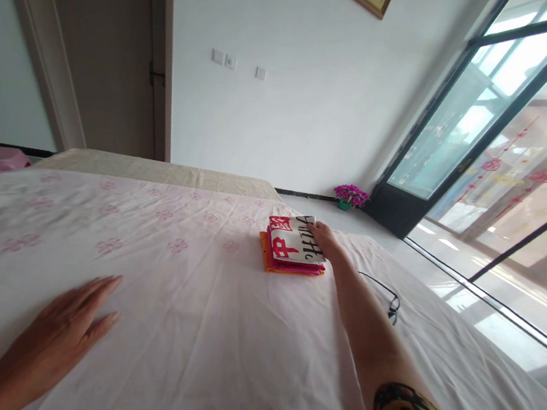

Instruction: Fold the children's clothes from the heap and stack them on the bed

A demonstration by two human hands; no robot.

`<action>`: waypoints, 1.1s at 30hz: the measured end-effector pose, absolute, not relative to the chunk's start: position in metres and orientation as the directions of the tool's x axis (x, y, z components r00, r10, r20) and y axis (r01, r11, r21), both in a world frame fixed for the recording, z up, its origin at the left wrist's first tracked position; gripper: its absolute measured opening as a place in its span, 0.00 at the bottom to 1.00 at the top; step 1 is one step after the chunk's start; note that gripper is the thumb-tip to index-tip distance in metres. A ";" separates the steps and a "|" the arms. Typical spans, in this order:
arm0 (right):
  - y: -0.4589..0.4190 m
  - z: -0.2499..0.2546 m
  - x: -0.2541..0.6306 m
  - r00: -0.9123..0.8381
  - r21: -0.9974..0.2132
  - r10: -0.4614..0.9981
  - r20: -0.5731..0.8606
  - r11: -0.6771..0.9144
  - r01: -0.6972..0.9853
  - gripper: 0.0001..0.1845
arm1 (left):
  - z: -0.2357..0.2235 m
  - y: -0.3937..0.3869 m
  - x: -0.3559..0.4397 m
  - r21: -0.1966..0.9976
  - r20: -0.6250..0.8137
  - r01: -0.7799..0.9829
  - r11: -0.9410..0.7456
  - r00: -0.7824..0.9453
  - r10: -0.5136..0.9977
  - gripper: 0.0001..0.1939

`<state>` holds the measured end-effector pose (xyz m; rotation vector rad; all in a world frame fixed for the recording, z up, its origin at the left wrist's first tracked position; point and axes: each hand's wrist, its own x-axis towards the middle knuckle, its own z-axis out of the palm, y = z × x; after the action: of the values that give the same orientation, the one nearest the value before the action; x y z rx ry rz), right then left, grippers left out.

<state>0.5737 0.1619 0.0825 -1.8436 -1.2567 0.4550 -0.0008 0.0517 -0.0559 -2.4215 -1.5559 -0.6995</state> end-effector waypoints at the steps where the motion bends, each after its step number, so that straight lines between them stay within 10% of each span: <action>1: 0.161 0.083 0.574 0.422 -0.796 0.895 0.143 -0.149 0.586 0.13 | -0.055 0.051 0.000 0.101 0.474 0.894 -0.436 0.342 0.811 0.32; 13: 0.148 0.098 0.553 0.530 -0.448 0.795 0.296 -0.375 0.812 0.26 | -0.053 0.050 0.003 0.095 0.479 0.897 -0.433 0.340 0.809 0.30; 19: 0.143 0.086 0.499 0.136 -0.051 0.922 0.363 -0.126 0.991 0.30 | -0.052 0.051 0.003 0.076 0.468 0.893 -0.444 0.361 0.807 0.29; 33: 0.154 0.051 0.505 0.117 -0.089 0.980 0.163 -0.103 0.991 0.33 | -0.045 0.048 0.006 0.104 0.457 0.891 -0.442 0.352 0.817 0.26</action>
<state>0.5052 0.1538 0.0509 -2.2095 -1.9761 -0.0921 0.0061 0.0477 -0.0454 -2.4447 -1.5603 -0.6790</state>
